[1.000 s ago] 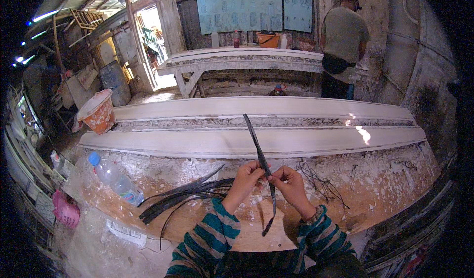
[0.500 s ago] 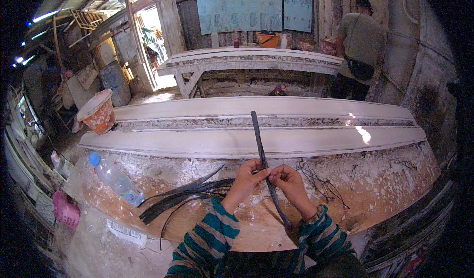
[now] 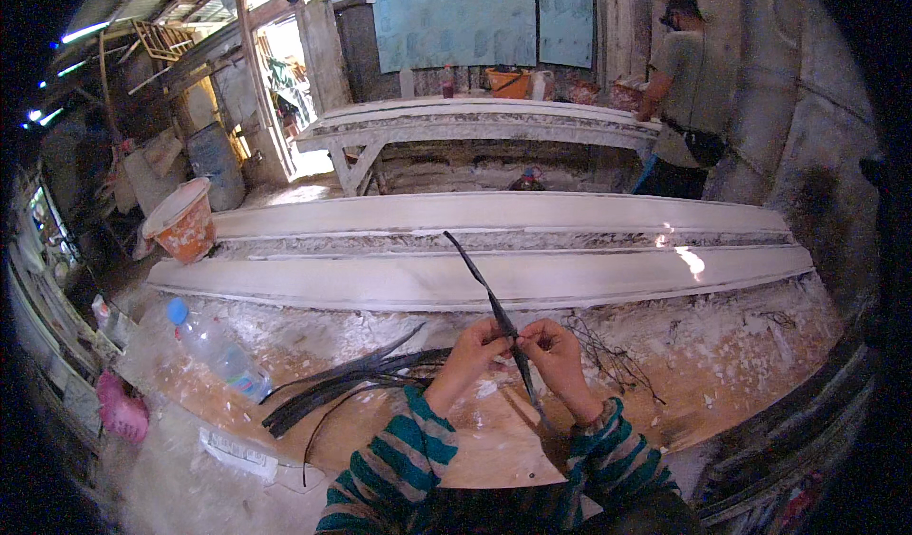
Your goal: The person repeatedly picks up black cable strips and peels off thin layers by hand, accumulating a small pile of stripped material on the workbench. The person handles the cables one at a time and continues the peeling motion throughout the clip.
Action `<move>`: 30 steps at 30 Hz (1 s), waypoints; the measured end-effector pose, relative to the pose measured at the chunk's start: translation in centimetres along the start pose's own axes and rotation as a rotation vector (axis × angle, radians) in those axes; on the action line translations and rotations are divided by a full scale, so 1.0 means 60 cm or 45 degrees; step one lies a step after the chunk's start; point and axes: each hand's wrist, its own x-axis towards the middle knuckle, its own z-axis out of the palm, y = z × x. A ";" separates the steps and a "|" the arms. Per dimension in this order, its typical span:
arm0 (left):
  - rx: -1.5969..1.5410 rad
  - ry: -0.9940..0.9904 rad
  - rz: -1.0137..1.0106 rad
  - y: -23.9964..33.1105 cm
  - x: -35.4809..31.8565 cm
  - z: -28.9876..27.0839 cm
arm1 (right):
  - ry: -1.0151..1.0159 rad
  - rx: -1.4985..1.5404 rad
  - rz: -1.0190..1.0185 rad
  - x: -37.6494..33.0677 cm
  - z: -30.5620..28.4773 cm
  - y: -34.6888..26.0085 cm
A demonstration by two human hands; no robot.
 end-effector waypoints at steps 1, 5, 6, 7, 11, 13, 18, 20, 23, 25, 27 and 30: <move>-0.038 0.005 -0.021 -0.002 -0.001 0.001 | 0.012 0.029 0.054 0.000 0.000 0.000; -0.140 0.030 -0.092 -0.005 0.000 0.001 | 0.001 0.155 0.114 0.003 -0.004 -0.008; -0.152 0.019 -0.069 -0.004 -0.001 0.000 | -0.016 0.219 0.160 0.004 -0.006 -0.010; -0.141 0.025 -0.064 -0.004 -0.001 0.000 | -0.041 0.299 0.191 0.005 -0.007 -0.011; -0.184 0.032 -0.058 -0.001 -0.002 0.000 | -0.044 0.328 0.287 0.009 -0.010 -0.010; -0.179 0.035 -0.051 0.000 -0.003 0.000 | -0.038 0.353 0.349 0.010 -0.011 -0.008; -0.175 0.037 -0.012 -0.001 -0.002 -0.001 | -0.057 0.460 0.406 0.010 -0.012 -0.006; -0.183 0.040 -0.009 -0.002 -0.002 -0.002 | -0.053 0.474 0.417 0.010 -0.012 -0.008; -0.135 0.048 0.028 -0.004 -0.001 -0.004 | -0.050 0.490 0.422 0.009 -0.011 -0.011; -0.136 0.051 0.058 -0.005 -0.001 -0.004 | -0.059 0.483 0.433 0.009 -0.012 -0.013; -0.126 0.077 0.080 -0.004 -0.001 -0.002 | -0.060 0.509 0.438 0.010 -0.014 -0.015; 0.019 0.160 0.150 0.002 -0.001 -0.001 | -0.074 0.446 0.424 0.012 -0.015 -0.016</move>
